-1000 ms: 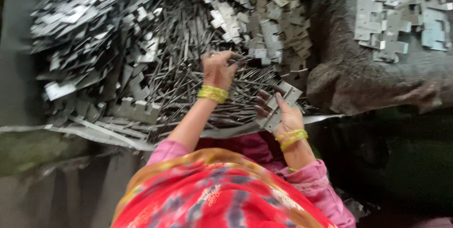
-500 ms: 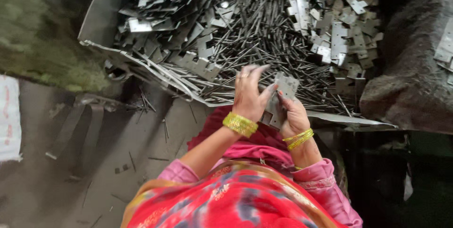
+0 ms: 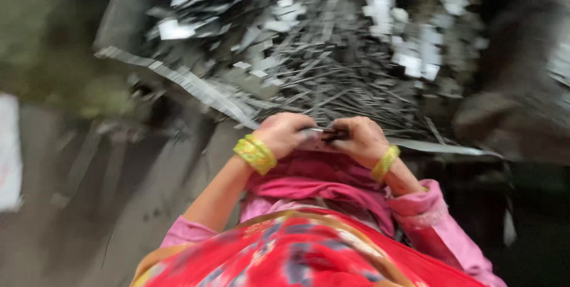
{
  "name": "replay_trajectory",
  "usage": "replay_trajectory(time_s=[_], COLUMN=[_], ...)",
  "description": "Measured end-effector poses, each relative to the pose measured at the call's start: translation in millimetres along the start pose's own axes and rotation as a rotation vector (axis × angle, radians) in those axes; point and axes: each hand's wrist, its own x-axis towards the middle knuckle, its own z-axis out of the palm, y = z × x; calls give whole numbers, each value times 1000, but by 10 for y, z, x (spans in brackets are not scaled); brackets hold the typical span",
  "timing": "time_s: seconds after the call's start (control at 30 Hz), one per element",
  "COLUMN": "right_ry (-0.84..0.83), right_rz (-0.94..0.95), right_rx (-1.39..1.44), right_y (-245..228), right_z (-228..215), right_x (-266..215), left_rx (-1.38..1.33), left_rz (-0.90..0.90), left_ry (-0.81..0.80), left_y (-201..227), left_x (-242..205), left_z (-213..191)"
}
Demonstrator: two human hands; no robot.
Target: The person inserts metal rods into metal hinge plates and places the assembled units into a pile. The person handles the components by hand and repeatedly performs the same insertion and placement actions.
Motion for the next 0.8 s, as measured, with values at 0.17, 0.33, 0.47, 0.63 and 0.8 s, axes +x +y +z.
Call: replay_trajectory(time_s=[0.17,0.33,0.47,0.63,0.8], right_ry=[642,1519,1685,1527,1485], right_rz=[81,352,625,1030,147], right_rx=[187,80,-224,-806,-323], right_y=[954,2305,3184,3546,2687], right_z=[-949,-2778,-3948,-4505,-3394], right_x=[-210,-85,95,127,57], left_rx=[782,882,800,725,-108], left_rz=[-370,-254,-331,-441,-274], left_ry=[359,478,407,521,684], left_y=[-402,-802,-446,223,527], left_x=[603,615,610,551,614], left_z=[103,65,-76,-437,-380])
